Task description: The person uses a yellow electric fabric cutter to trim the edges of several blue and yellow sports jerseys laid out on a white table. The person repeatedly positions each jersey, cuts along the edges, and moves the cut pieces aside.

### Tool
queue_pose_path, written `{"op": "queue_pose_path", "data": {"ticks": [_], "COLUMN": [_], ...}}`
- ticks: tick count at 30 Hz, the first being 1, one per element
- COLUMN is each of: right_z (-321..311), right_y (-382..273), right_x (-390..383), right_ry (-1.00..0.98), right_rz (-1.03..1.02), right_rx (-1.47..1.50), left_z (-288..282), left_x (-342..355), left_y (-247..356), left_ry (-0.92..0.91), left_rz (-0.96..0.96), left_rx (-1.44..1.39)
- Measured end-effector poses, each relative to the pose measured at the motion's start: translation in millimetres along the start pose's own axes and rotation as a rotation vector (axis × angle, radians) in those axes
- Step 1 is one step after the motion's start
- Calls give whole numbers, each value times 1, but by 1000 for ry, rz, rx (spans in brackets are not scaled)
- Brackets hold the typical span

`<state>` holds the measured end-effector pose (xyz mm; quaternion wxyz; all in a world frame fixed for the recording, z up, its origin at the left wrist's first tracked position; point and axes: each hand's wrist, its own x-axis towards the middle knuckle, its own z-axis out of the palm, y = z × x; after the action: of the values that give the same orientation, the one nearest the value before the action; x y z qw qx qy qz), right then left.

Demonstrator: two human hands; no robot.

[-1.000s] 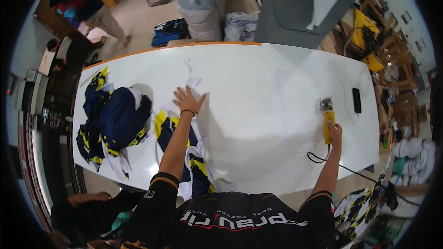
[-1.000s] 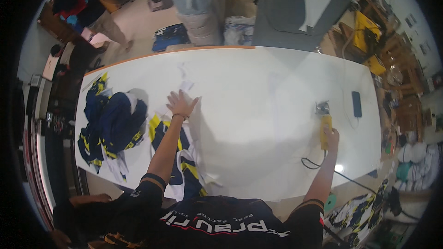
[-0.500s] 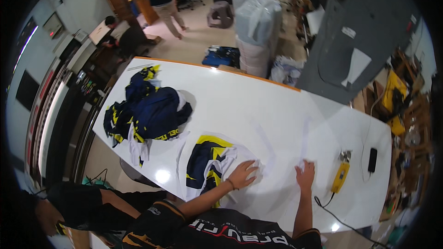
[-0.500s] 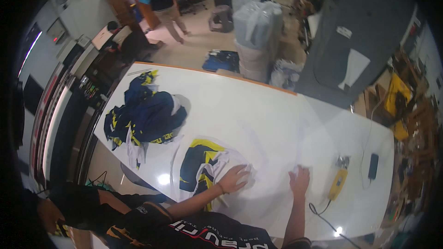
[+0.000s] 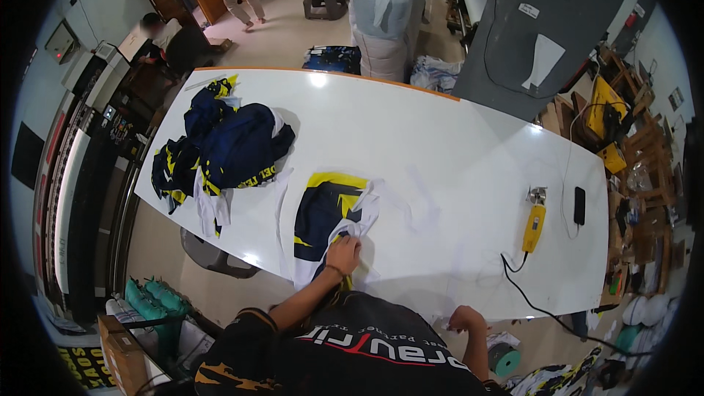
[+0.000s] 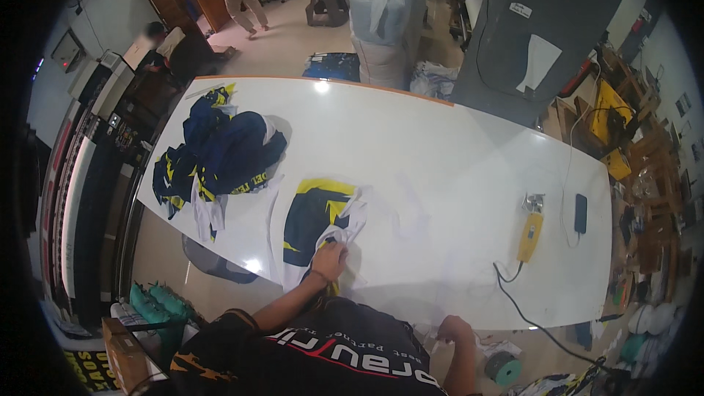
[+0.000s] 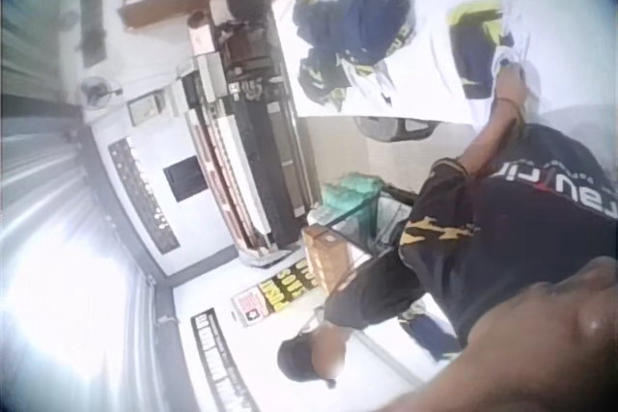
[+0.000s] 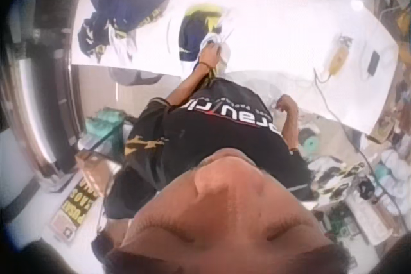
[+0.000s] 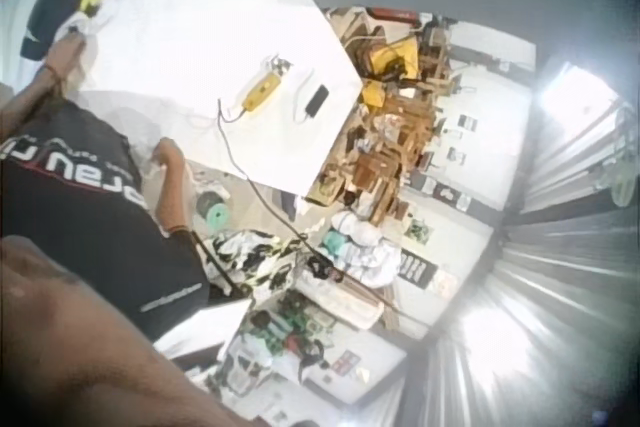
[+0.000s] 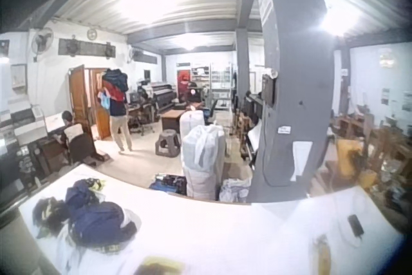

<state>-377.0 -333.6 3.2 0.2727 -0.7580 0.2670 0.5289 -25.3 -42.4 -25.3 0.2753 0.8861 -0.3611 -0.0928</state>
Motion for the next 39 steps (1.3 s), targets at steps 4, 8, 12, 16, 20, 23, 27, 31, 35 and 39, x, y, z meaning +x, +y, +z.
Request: {"op": "queue_pose_path", "data": {"ticks": [4, 8, 12, 16, 20, 23, 27, 31, 35, 39], "right_z": [9, -31, -76, -111, -120, -124, -144, -169, -228, -283], "right_y": [-32, -106, -164, -214, -252, -284, -311, -309, -275, -204], "right_x": [-28, -37, -23, -17, 12, 21, 41, 66, -54, -214], "right_ry": [261, 875, 1032, 1070, 888, 897, 990, 809, 543, 399], "right_rz": [-137, -447, -780, -745, -775, -872, -1141, -1190, -1251, -1120], "right_rx": [214, 492, 545, 123, -142, -153, -90, 667, 1144, 343], "left_z": [-7, -22, -61, -122, -191, -222, -278, -346, -412, -470], "left_x": [21, 25, 15, -5, -20, -38, -61, -61, -59, -36], "left_y": [36, 101, 150, 159, 142, 122, 107, 83, 57, 69], "left_ry": [-28, -289, -680, -860, -788, -640, -243, 314, 495, 154], "left_rz": [93, 260, 473, 520, 530, 502, 532, 404, 240, 303], "left_rx": [-454, -797, -1019, -1107, -1104, -1289, -1515, -1051, -669, 23]}}
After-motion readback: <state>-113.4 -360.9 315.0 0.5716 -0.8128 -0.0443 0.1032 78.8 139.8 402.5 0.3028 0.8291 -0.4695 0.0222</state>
